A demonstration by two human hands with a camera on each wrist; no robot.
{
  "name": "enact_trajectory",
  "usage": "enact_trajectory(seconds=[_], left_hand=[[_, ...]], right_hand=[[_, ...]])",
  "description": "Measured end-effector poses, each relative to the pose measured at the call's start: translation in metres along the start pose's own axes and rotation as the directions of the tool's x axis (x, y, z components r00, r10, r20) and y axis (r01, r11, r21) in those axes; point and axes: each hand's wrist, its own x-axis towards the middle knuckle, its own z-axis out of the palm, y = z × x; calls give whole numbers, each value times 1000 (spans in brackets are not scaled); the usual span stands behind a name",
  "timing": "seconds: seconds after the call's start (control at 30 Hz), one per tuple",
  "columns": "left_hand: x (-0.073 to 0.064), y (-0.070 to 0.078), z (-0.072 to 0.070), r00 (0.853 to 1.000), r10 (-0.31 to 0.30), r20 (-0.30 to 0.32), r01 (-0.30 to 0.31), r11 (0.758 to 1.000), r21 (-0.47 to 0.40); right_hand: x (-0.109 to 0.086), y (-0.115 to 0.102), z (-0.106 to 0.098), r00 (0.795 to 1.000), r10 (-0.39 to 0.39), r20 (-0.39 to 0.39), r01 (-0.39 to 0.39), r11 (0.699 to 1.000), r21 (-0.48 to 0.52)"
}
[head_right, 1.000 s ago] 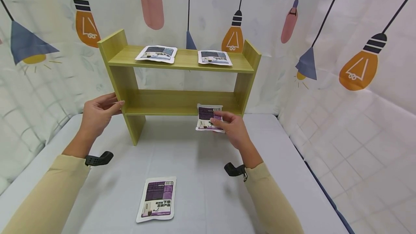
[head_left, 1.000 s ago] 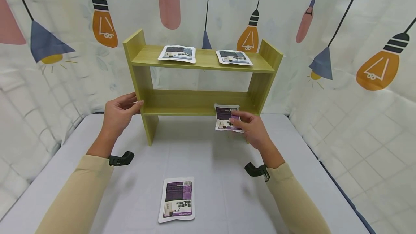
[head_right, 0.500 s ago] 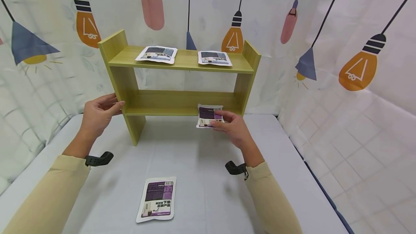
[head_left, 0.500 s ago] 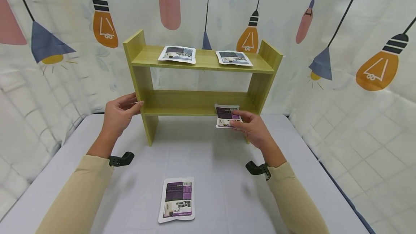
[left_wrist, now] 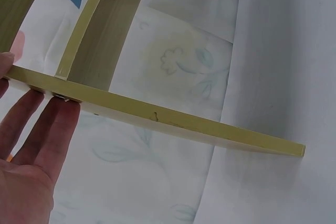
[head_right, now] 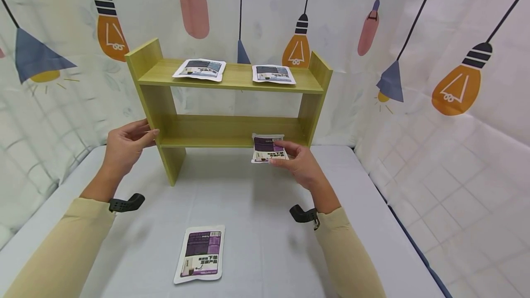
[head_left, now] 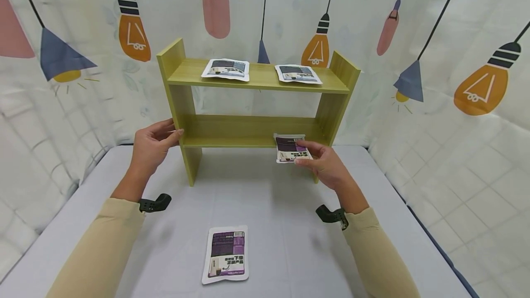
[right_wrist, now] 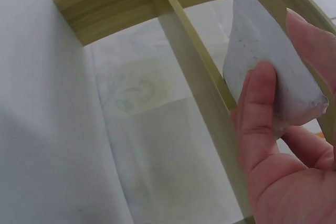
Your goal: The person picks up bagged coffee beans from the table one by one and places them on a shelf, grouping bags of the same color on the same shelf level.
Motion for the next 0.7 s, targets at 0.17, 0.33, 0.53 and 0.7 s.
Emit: enact_trajectory(seconds=[0.17, 0.33, 0.53, 0.7], left_hand=[[1, -1, 0, 1000, -9, 2, 9, 1000, 8], [0, -2, 0, 1000, -14, 0, 14, 1000, 22], [-1, 0, 0, 1000, -14, 3, 14, 999, 33], [0, -1, -1, 1000, -20, 5, 20, 999, 34]], right_hand=[[-2, -2, -1, 1000, -9, 23, 9, 1000, -3], [-1, -2, -1, 1000, -10, 19, 11, 1000, -12], [1, -1, -2, 1000, -1, -13, 0, 999, -35], [3, -3, -1, 999, -12, -42, 9, 997, -72]])
